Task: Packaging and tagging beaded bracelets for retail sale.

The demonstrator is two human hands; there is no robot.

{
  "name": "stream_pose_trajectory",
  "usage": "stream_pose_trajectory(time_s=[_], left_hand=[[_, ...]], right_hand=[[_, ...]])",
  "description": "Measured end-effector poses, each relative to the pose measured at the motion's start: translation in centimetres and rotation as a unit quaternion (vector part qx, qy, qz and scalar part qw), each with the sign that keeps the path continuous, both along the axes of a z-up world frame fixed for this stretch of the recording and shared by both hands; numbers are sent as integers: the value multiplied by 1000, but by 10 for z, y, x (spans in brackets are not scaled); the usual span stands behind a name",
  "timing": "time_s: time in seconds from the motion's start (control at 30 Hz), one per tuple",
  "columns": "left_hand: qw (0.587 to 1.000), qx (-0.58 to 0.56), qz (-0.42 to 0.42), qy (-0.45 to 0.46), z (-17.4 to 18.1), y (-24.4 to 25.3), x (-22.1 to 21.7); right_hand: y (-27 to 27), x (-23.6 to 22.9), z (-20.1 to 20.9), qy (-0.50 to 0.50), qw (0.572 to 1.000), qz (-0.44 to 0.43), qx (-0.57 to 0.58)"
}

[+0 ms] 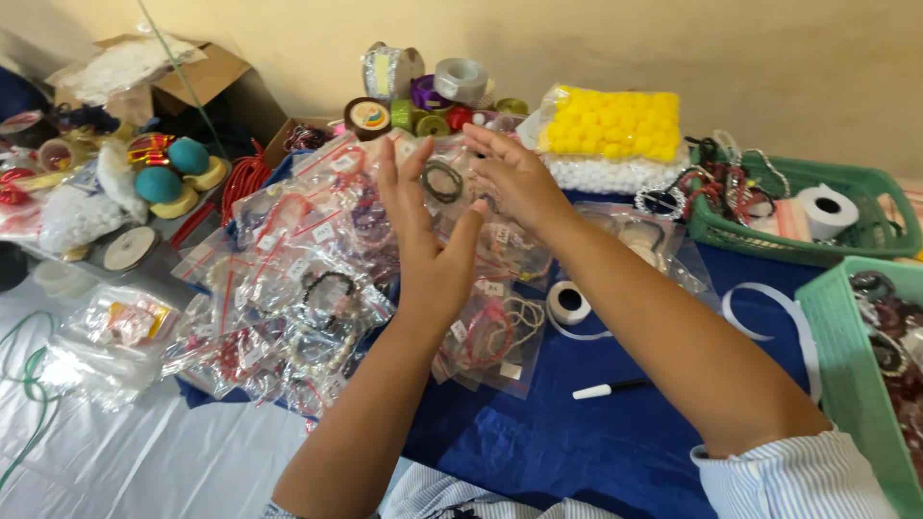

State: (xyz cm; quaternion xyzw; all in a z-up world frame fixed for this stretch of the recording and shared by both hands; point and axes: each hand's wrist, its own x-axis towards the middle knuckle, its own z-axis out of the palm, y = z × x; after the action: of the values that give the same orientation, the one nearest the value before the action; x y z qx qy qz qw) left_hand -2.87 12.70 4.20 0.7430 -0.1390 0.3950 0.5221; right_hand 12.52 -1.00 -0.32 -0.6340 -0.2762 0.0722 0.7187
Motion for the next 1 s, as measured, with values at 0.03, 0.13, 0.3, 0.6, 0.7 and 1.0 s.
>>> stream_pose_trajectory(time_s=[0.03, 0.13, 0.3, 0.6, 0.7, 1.0], left_hand=[[1000, 0, -6, 1, 2, -6, 0], [999, 19, -32, 14, 3, -25, 2], [993, -9, -118, 22, -21, -69, 15], [959, -27, -271, 82, -58, -141, 22], [923, -56, -335, 179, -61, -153, 15], [932, 158, -305, 114, -75, -145, 0]], right_hand=[[-9, -3, -1, 1, 1000, -6, 0], [-35, -20, -1, 13, 999, -3, 43], [-84, -62, -4, 68, 997, -8, 39], [-168, -133, -20, 114, 981, -153, -35], [-194, -150, -25, 45, 970, -198, -133], [-213, -200, -28, -137, 893, -292, -314]])
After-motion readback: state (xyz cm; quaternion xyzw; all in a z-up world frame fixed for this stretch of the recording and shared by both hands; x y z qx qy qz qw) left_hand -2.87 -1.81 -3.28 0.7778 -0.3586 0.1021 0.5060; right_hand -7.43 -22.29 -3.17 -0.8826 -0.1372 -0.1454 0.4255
